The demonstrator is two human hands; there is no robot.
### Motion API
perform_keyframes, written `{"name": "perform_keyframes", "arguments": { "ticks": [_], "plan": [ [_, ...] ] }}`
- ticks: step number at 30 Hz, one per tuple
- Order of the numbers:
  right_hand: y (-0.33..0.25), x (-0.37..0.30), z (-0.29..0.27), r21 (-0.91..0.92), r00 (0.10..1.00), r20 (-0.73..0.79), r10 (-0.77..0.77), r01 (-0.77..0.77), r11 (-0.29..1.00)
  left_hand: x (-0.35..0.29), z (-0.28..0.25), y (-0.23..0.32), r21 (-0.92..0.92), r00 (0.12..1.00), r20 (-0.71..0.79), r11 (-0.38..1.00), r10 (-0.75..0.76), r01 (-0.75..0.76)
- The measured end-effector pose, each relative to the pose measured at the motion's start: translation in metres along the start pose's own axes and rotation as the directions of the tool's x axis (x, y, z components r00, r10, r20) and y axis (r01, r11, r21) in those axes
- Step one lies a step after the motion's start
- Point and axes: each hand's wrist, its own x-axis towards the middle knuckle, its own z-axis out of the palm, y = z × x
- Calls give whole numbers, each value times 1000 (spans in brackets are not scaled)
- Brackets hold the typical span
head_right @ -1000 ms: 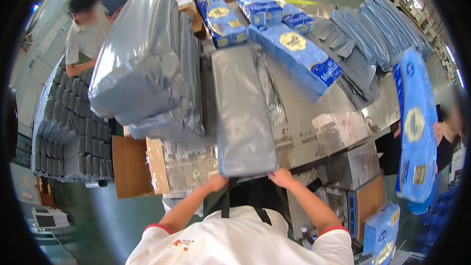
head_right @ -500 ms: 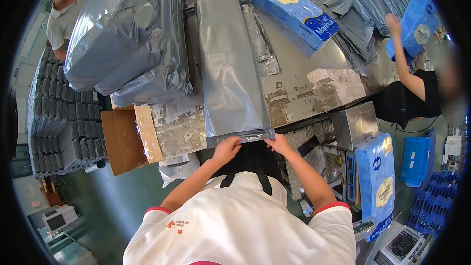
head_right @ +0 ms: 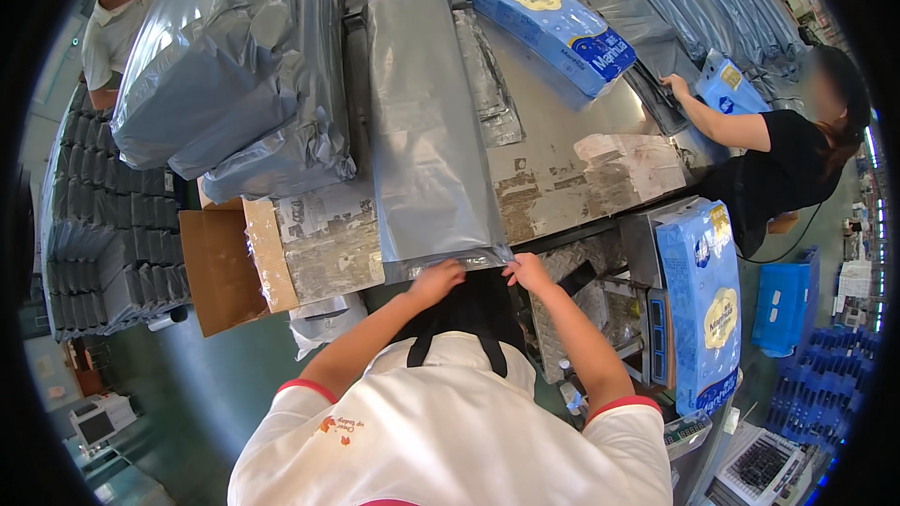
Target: The person packs multiple blue packages of napkins into large gray plastic mailing bags by hand, aligning the items inside the bags and then stacking the completed packages onto a pile on the workstation table.
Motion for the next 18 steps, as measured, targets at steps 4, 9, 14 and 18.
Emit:
{"name": "perform_keyframes", "arguments": {
  "ticks": [4,9,14,18],
  "plan": [
    [-6,-2,3,-3,999,31,44,-44,999,-113,-59,-57,96,919,-170,922,-355,374],
    [-17,-7,12,-77,997,61,-45,49,996,-87,-80,2,3,979,-160,992,-126,128],
    [-20,-4,11,-224,990,19,-143,143,964,22,-16,49,-40,974,-222,998,37,-47],
    [-29,-6,12,-113,979,-23,-200,196,974,59,19,30,-42,999,-50,999,-2,0]
  ]
}}
